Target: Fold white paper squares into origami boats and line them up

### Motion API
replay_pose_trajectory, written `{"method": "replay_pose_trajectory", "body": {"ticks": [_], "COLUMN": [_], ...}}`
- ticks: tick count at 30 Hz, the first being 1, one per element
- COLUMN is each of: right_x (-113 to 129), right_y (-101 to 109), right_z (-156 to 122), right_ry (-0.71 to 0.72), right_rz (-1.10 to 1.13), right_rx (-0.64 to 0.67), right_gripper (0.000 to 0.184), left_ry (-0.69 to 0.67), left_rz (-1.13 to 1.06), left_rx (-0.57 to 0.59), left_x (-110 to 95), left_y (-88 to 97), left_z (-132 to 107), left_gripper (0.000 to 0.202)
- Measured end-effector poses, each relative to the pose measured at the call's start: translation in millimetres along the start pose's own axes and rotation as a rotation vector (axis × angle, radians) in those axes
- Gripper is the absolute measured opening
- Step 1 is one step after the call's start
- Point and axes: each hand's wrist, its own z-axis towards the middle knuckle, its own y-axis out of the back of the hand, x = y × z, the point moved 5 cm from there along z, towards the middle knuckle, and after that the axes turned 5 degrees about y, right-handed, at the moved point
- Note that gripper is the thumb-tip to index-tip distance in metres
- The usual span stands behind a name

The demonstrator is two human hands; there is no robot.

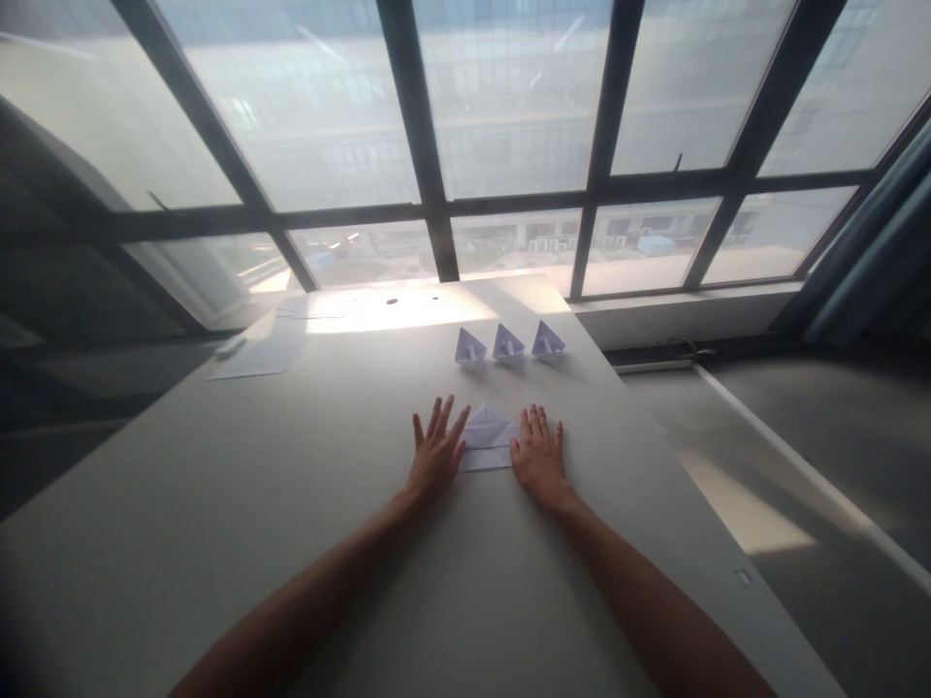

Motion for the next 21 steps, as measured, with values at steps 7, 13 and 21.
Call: {"method": "replay_pose_trajectory", "body": {"ticks": [7,13,21], "right_x": [9.6,27.6,29.2], "right_y": [16.6,13.4,1.7], "right_z": [2.2,-0.8,-0.4], "right_ry": [0.105,0.37,0.376], "right_rz": [0.047,0.185,0.185], "right_rx": [-0.117,-0.015,0.1], "right_gripper": [0.05,0.047,0.054], "left_ry": [-0.251,-0.217,-0.2], "left_rz": [-0.287,-0.258,-0.236], "left_rx": [0.25,0.288,0.294], "left_x": [-12.7,-9.1,-7.3], "left_y": [-16.7,-25.4,-29.0], "left_z": [-1.5,-0.9,-0.9], "left_gripper": [0.042,0.049,0.053]}}
